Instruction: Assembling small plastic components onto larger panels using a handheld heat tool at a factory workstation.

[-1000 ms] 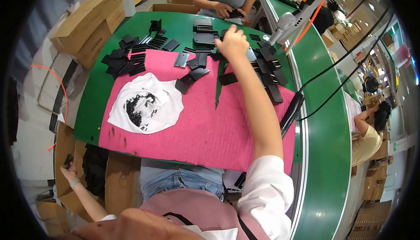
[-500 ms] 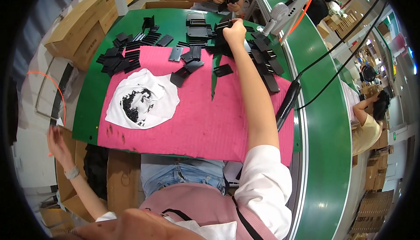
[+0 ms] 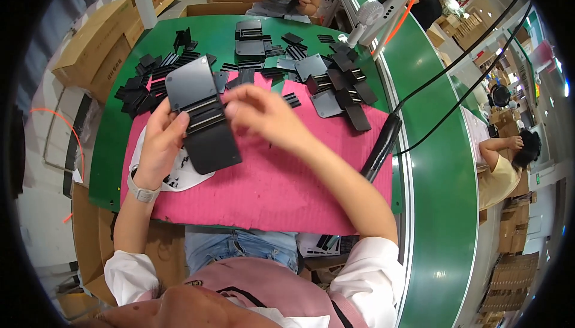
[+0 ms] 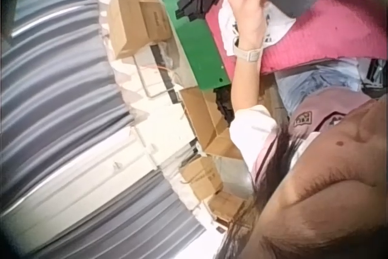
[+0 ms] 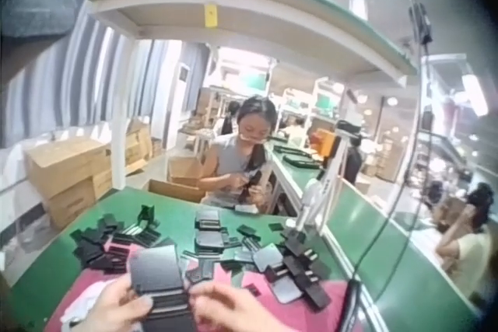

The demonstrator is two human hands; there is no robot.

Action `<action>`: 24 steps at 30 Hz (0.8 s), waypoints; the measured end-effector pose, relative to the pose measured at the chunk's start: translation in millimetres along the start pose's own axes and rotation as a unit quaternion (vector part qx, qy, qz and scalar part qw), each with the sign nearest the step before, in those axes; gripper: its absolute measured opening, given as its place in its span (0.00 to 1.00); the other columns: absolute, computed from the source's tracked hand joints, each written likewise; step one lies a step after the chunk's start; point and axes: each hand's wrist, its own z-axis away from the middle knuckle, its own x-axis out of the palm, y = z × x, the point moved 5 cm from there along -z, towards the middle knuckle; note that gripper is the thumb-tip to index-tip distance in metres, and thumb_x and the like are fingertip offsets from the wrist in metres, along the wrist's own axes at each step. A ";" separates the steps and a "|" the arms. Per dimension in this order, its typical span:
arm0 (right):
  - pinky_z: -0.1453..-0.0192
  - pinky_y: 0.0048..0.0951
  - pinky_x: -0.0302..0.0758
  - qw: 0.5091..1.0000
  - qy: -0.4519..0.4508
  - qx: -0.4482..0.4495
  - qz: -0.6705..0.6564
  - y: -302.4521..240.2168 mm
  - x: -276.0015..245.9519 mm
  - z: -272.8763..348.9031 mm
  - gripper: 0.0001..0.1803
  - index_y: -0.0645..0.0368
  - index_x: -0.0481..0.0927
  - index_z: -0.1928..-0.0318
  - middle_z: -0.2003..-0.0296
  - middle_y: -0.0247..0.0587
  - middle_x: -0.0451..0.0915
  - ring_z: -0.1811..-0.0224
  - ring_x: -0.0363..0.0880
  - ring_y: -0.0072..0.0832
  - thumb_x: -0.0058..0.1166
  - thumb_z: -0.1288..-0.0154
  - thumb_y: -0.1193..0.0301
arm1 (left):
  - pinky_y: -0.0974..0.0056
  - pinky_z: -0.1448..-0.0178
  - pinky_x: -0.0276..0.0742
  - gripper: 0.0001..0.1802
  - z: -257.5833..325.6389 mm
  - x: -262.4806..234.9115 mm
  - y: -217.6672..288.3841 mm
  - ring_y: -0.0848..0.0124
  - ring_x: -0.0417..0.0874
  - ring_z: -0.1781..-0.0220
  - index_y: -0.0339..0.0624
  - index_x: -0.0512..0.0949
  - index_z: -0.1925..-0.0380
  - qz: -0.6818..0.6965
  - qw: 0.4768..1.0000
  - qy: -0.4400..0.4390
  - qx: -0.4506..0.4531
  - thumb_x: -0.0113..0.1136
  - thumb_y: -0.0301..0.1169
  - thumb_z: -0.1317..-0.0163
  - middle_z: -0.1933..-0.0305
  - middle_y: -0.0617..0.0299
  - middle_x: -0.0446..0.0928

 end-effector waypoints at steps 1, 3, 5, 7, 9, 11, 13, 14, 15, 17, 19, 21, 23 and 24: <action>0.69 0.23 0.77 0.994 0.067 -0.023 0.087 9.8 -22.6 -11.7 0.19 0.64 0.78 0.58 0.62 0.37 0.79 0.66 0.79 0.22 0.47 0.31 0.59 | 0.69 0.50 0.74 0.24 1.7 -1.6 3.6 0.73 0.77 0.50 0.38 0.66 0.43 -0.012 1.000 0.018 0.009 0.57 0.34 0.37 0.49 0.59 0.74; 0.71 0.32 0.77 0.921 0.207 -0.083 0.320 12.1 -50.9 -37.8 0.23 0.67 0.81 0.67 0.75 0.44 0.81 0.73 0.81 0.33 0.49 0.34 0.55 | 0.69 0.48 0.73 0.23 4.8 -4.5 4.5 0.73 0.77 0.50 0.36 0.67 0.45 -0.009 0.998 0.045 0.033 0.58 0.31 0.38 0.50 0.58 0.75; 0.71 0.37 0.77 0.859 0.255 -0.125 0.426 12.8 -51.6 -64.0 0.25 0.67 0.81 0.69 0.78 0.48 0.81 0.74 0.81 0.38 0.50 0.37 0.53 | 0.69 0.48 0.73 0.23 7.8 -7.4 -4.2 0.72 0.77 0.51 0.35 0.67 0.45 -0.018 0.998 0.048 0.026 0.58 0.29 0.38 0.49 0.57 0.75; 0.69 0.43 0.78 0.734 0.252 -0.004 0.630 22.1 -47.9 -85.2 0.28 0.66 0.82 0.74 0.79 0.53 0.79 0.72 0.81 0.47 0.54 0.42 0.48 | 0.69 0.47 0.72 0.23 7.1 -6.4 -14.2 0.72 0.77 0.51 0.33 0.66 0.45 -0.006 0.999 0.029 0.035 0.59 0.25 0.40 0.50 0.56 0.75; 0.68 0.43 0.78 0.729 0.262 -0.005 0.633 31.3 -47.7 -94.6 0.28 0.64 0.82 0.74 0.78 0.53 0.80 0.72 0.81 0.48 0.55 0.44 0.47 | 0.69 0.47 0.73 0.22 7.3 -4.8 -18.3 0.73 0.77 0.52 0.34 0.67 0.47 0.009 0.999 0.029 0.027 0.60 0.26 0.40 0.51 0.56 0.75; 0.66 0.40 0.78 0.725 0.276 0.009 0.631 26.9 -44.4 -95.5 0.25 0.62 0.82 0.73 0.76 0.50 0.81 0.70 0.82 0.46 0.58 0.47 0.48 | 0.69 0.48 0.73 0.21 7.9 -6.2 -18.3 0.73 0.77 0.52 0.34 0.68 0.47 0.014 0.998 0.041 0.038 0.60 0.27 0.40 0.51 0.57 0.75; 0.66 0.39 0.78 0.759 0.291 -0.041 0.581 27.4 -46.8 -90.3 0.24 0.62 0.81 0.72 0.76 0.48 0.81 0.71 0.82 0.44 0.60 0.49 0.50 | 0.69 0.48 0.73 0.20 8.7 -11.1 -18.9 0.74 0.77 0.53 0.34 0.68 0.49 0.043 0.995 0.084 -0.014 0.59 0.29 0.39 0.53 0.58 0.76; 0.65 0.38 0.77 0.789 0.308 -0.089 0.525 25.5 -48.1 -85.5 0.22 0.62 0.80 0.71 0.76 0.45 0.81 0.71 0.82 0.41 0.61 0.50 0.52 | 0.69 0.48 0.73 0.20 9.8 -12.4 -18.1 0.74 0.77 0.53 0.34 0.68 0.49 0.046 0.995 0.087 -0.013 0.59 0.29 0.39 0.53 0.58 0.76; 0.66 0.33 0.75 0.824 0.293 -0.089 0.476 28.3 -49.8 -82.5 0.15 0.61 0.78 0.70 0.74 0.41 0.81 0.70 0.81 0.36 0.64 0.51 0.63 | 0.69 0.49 0.73 0.19 10.9 -13.5 -18.8 0.74 0.77 0.53 0.34 0.69 0.49 0.052 0.994 0.090 -0.022 0.59 0.30 0.38 0.53 0.59 0.76; 0.67 0.32 0.75 0.821 0.295 -0.178 0.455 19.8 -43.3 -68.4 0.12 0.61 0.77 0.70 0.72 0.41 0.80 0.70 0.80 0.35 0.64 0.51 0.67 | 0.70 0.49 0.73 0.19 12.1 -16.0 -20.7 0.75 0.77 0.53 0.35 0.69 0.50 0.059 0.993 0.096 -0.031 0.58 0.30 0.38 0.54 0.59 0.76; 0.67 0.29 0.75 0.802 0.273 -0.321 0.423 4.7 -26.9 -44.9 0.10 0.62 0.75 0.71 0.67 0.41 0.79 0.67 0.80 0.35 0.63 0.52 0.77 | 0.70 0.51 0.74 0.17 11.2 -14.7 -22.4 0.75 0.77 0.54 0.35 0.70 0.51 0.041 0.994 0.096 -0.022 0.58 0.30 0.38 0.55 0.59 0.77; 0.66 0.30 0.76 0.760 0.198 -0.358 0.505 -2.8 -7.9 -24.8 0.11 0.62 0.74 0.71 0.66 0.41 0.79 0.67 0.80 0.36 0.64 0.52 0.76 | 0.70 0.52 0.74 0.17 11.9 -17.1 -24.6 0.75 0.78 0.55 0.36 0.70 0.51 0.047 0.992 0.114 -0.017 0.58 0.30 0.37 0.55 0.60 0.77; 0.65 0.32 0.76 0.709 0.124 -0.389 0.575 3.6 12.3 -7.7 0.12 0.62 0.74 0.70 0.64 0.41 0.79 0.66 0.79 0.38 0.65 0.53 0.74 | 0.70 0.52 0.74 0.17 13.1 -21.4 -25.5 0.75 0.78 0.56 0.37 0.70 0.51 0.048 0.990 0.132 -0.017 0.58 0.31 0.37 0.55 0.60 0.77; 0.64 0.33 0.77 0.750 0.093 -0.341 0.558 11.1 15.6 -3.7 0.13 0.62 0.74 0.70 0.63 0.42 0.79 0.66 0.79 0.39 0.66 0.54 0.73 | 0.70 0.53 0.74 0.17 13.1 -25.4 -23.8 0.76 0.78 0.56 0.37 0.70 0.51 0.050 0.988 0.149 -0.008 0.57 0.31 0.37 0.55 0.61 0.77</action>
